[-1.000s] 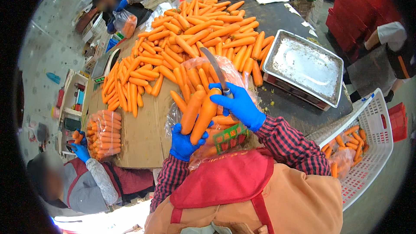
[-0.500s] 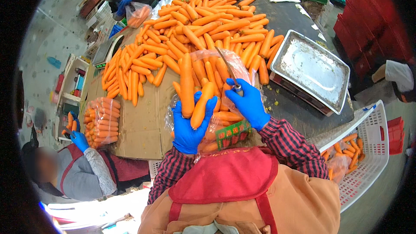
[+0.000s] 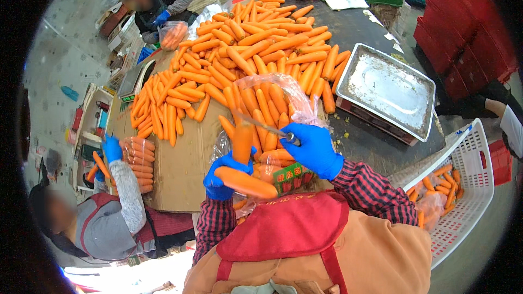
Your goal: The person trims the ends of carrots using a small knife and places them into a plastic bag. They repeatedly pick up carrots from a large pile on the table, cut off the tips, and add them to the bag. Other workers are visible in the background performing similar tasks.
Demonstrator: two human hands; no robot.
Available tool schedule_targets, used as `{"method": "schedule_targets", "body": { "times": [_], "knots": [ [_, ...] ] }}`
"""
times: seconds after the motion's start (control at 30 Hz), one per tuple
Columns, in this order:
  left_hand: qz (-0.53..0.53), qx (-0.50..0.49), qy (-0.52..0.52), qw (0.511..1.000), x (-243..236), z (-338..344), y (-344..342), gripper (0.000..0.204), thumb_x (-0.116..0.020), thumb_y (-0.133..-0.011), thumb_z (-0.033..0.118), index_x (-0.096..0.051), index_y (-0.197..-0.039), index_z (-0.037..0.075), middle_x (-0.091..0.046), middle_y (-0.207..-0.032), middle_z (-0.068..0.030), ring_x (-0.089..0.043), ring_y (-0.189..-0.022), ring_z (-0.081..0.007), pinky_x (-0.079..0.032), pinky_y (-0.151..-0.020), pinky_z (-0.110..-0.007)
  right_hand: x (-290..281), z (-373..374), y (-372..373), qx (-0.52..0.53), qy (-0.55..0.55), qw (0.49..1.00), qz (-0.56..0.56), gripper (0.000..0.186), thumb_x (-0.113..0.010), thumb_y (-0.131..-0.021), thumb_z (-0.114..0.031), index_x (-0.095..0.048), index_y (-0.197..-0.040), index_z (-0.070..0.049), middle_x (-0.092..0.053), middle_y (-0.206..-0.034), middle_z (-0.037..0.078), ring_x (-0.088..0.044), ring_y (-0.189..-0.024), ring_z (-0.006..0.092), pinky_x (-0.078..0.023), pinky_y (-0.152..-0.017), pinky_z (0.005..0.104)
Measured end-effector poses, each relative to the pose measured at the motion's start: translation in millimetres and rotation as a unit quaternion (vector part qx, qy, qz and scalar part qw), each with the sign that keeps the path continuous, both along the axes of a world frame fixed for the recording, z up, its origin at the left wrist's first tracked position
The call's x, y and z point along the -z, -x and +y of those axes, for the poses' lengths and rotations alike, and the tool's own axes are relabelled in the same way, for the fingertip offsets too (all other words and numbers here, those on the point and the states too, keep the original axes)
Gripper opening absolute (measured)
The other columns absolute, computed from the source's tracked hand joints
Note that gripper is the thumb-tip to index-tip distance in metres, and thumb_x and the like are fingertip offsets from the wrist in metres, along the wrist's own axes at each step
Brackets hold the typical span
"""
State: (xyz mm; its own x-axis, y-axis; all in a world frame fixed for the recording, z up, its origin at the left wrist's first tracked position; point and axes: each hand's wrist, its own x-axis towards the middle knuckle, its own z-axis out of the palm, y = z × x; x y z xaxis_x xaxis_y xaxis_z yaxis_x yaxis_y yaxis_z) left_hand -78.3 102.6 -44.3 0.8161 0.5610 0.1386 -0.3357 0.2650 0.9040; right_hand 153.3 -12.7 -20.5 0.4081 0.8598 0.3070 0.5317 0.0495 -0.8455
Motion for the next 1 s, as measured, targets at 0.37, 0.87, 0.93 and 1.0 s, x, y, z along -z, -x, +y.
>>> {"method": "schedule_targets", "body": {
  "times": [0.37,0.87,0.93,1.0],
  "knots": [
    [0.128,0.042,-0.105,0.985,-20,4,9,0.032,-0.076,-0.07,0.028,-0.072,-0.087,0.001,-0.053,-0.118,-0.0184,-0.054,-0.11,-0.0302,-0.043,-0.094,-0.04,-21,9,1,-0.078,-0.034,0.983,-0.165,0.015,-0.069,-0.074,-0.017,-0.066,-0.088,-0.012,-0.062,-0.071,0.009,-0.061,-0.063,0.0292,-0.047,-0.056,0.0368],
    [0.03,-0.026,0.214,0.976,2,79,-5,0.046,-0.057,-0.083,0.035,-0.054,-0.112,0.0,-0.061,-0.104,-0.0158,-0.061,-0.092,-0.03,-0.051,-0.08,-0.04,38,-10,-41,0.076,0.048,0.996,-0.005,0.016,-0.066,-0.08,-0.026,-0.066,-0.083,-0.01,-0.059,-0.065,0.017,-0.06,-0.061,0.0363,-0.047,-0.053,0.0395],
    [0.063,-0.099,0.178,0.977,-17,120,-44,0.047,-0.056,-0.087,0.034,-0.05,-0.119,0.0,-0.06,-0.108,-0.0152,-0.06,-0.095,-0.0302,-0.051,-0.082,-0.04,45,-10,-39,0.083,0.036,0.996,0.022,0.015,-0.066,-0.081,-0.025,-0.067,-0.085,-0.01,-0.06,-0.066,0.017,-0.061,-0.061,0.0355,-0.047,-0.053,0.0389],
    [-0.007,-0.146,0.091,0.985,-56,153,-85,0.049,-0.053,-0.092,0.033,-0.043,-0.13,0.004,-0.054,-0.119,-0.0151,-0.057,-0.103,-0.0294,-0.051,-0.085,-0.041,47,-9,-37,0.087,0.046,0.994,0.038,0.016,-0.066,-0.081,-0.022,-0.067,-0.09,-0.01,-0.062,-0.069,0.017,-0.063,-0.063,0.0324,-0.048,-0.056,0.0369]
  ]
}}
